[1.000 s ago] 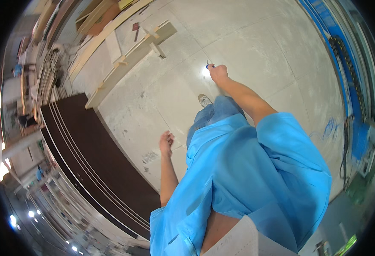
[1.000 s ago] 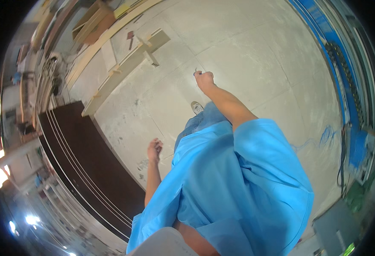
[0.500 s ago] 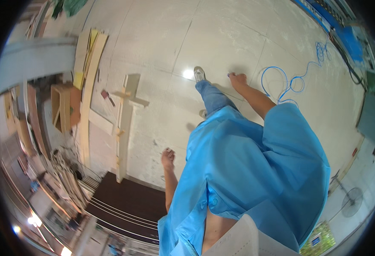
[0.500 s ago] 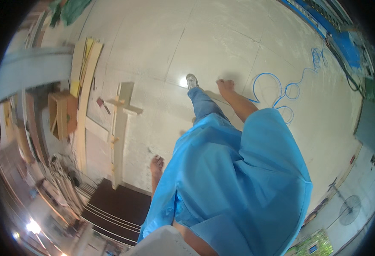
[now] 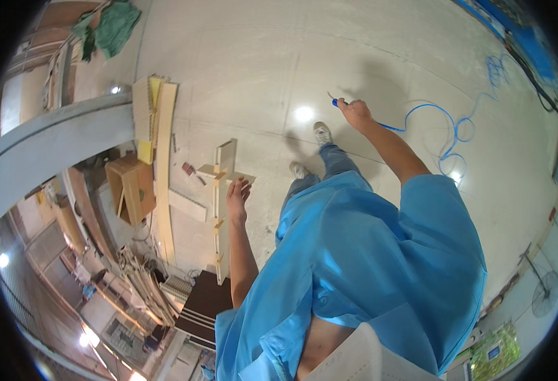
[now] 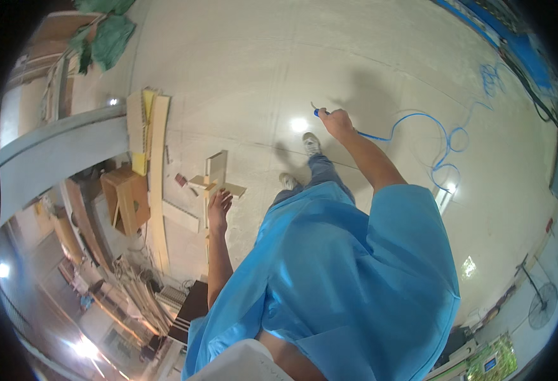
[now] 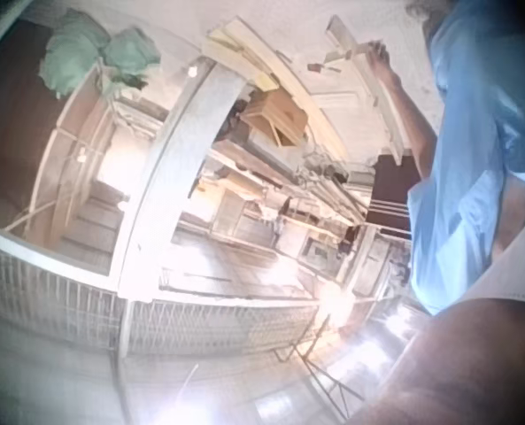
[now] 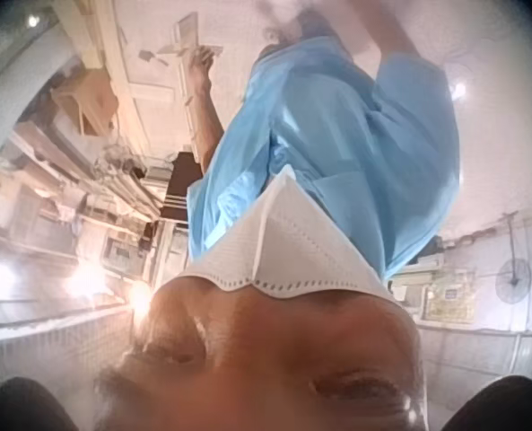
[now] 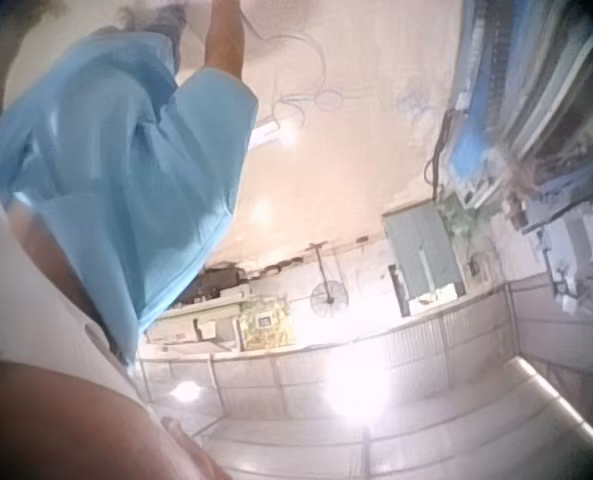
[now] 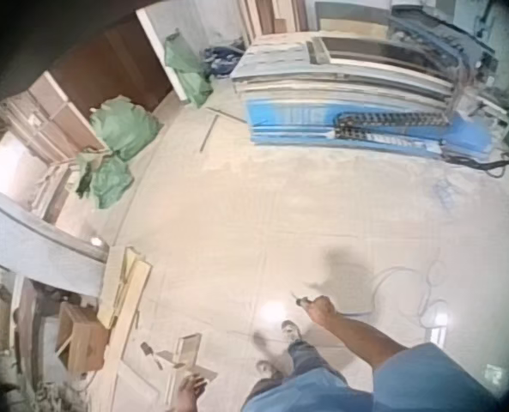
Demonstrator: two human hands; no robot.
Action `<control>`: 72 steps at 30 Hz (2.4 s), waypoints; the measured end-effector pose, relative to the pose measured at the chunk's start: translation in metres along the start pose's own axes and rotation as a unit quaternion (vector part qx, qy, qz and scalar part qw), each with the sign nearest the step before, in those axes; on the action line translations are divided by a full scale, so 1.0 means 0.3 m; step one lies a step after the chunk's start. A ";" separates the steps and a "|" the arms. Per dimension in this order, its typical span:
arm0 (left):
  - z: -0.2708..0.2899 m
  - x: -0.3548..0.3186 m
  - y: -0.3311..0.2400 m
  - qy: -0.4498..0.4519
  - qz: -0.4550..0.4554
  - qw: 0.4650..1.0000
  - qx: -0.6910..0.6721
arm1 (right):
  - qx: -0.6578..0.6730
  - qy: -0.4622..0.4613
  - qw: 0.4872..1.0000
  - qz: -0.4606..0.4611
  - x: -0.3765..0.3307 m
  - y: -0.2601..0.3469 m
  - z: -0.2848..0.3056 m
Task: The person sits briefly, then stands and uses a blue air hose to blow dust and debris off a large machine and surrounding floor. They also pick up a long plastic strip from the floor and place it into a green bag before continuing to blow air on the machine.
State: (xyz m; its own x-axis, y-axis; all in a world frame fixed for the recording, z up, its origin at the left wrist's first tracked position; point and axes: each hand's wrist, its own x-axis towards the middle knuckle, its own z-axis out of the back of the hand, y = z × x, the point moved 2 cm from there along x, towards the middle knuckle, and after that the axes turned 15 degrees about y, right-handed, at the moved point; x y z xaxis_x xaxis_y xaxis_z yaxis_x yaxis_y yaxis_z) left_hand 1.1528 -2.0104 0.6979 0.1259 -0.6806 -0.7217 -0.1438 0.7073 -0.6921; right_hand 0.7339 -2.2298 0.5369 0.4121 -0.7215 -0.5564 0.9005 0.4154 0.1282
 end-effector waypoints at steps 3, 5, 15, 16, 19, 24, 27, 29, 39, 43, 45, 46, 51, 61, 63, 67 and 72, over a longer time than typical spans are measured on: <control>0.023 0.065 -0.097 0.014 -0.011 1.000 0.003 | -0.001 0.032 0.998 0.056 0.151 0.174 0.120; 0.033 0.092 -0.083 0.020 -0.002 1.000 -0.012 | -0.009 0.026 0.995 0.098 0.222 0.307 0.181; 0.228 0.102 0.270 0.083 0.082 0.983 0.139 | -0.097 0.094 0.986 0.098 0.590 0.712 0.493; 0.283 0.123 0.272 0.064 0.110 0.984 0.121 | -0.097 0.092 0.988 0.083 0.666 0.702 0.531; 0.419 0.149 0.271 -0.020 0.251 0.967 -0.029 | -0.087 0.027 0.995 0.039 0.859 0.666 0.613; 0.628 0.418 -0.008 -0.102 0.182 0.965 -0.161 | 0.028 0.038 0.999 -0.015 1.045 0.573 0.738; 0.693 0.604 -0.270 -0.086 0.093 0.981 -0.144 | 0.046 0.064 0.996 -0.045 1.104 0.488 0.828; 0.705 0.719 -0.433 -0.065 0.071 0.988 -0.122 | 0.050 0.049 0.995 -0.065 1.136 0.416 0.892; 0.557 1.156 -0.936 0.082 0.096 0.992 0.030 | 0.285 -0.001 0.924 -0.256 1.079 0.122 0.993; 0.477 1.261 -1.032 0.153 0.110 0.976 0.105 | 0.442 -0.001 0.830 -0.341 0.839 0.100 0.768; 0.454 1.306 -1.062 0.178 0.140 0.960 0.163 | 0.500 0.000 0.762 -0.410 0.672 0.139 0.606; 0.443 1.330 -1.075 0.207 0.139 0.951 0.184 | 0.521 -0.003 0.732 -0.440 0.587 0.150 0.527; 0.416 1.423 -1.132 0.195 0.171 0.934 0.244 | 0.670 -0.146 0.445 -0.576 0.209 0.240 0.209; -0.138 1.429 -1.293 0.245 0.160 0.861 0.416 | 0.823 -0.384 0.106 -0.406 0.127 0.082 -0.109; -0.348 1.393 -1.325 0.261 0.135 0.844 0.449 | 0.839 -0.359 0.103 -0.395 0.130 0.012 -0.158; -0.820 1.274 -1.364 0.343 0.095 0.803 0.478 | 0.876 -0.329 0.098 -0.338 0.079 -0.137 -0.213; -1.334 1.100 -1.345 0.443 0.006 0.716 0.540 | 0.805 -0.424 -0.008 -0.415 -0.073 -0.328 -0.256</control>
State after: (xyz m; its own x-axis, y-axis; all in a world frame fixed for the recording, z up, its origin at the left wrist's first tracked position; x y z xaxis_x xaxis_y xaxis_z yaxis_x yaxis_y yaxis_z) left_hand 0.8595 -2.5970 0.7425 -0.6099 -0.1898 -0.7694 0.7625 0.1240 -0.6350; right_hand 0.6256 -2.2125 0.4734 -0.5800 -0.1195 -0.8058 -0.8139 0.0435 0.5794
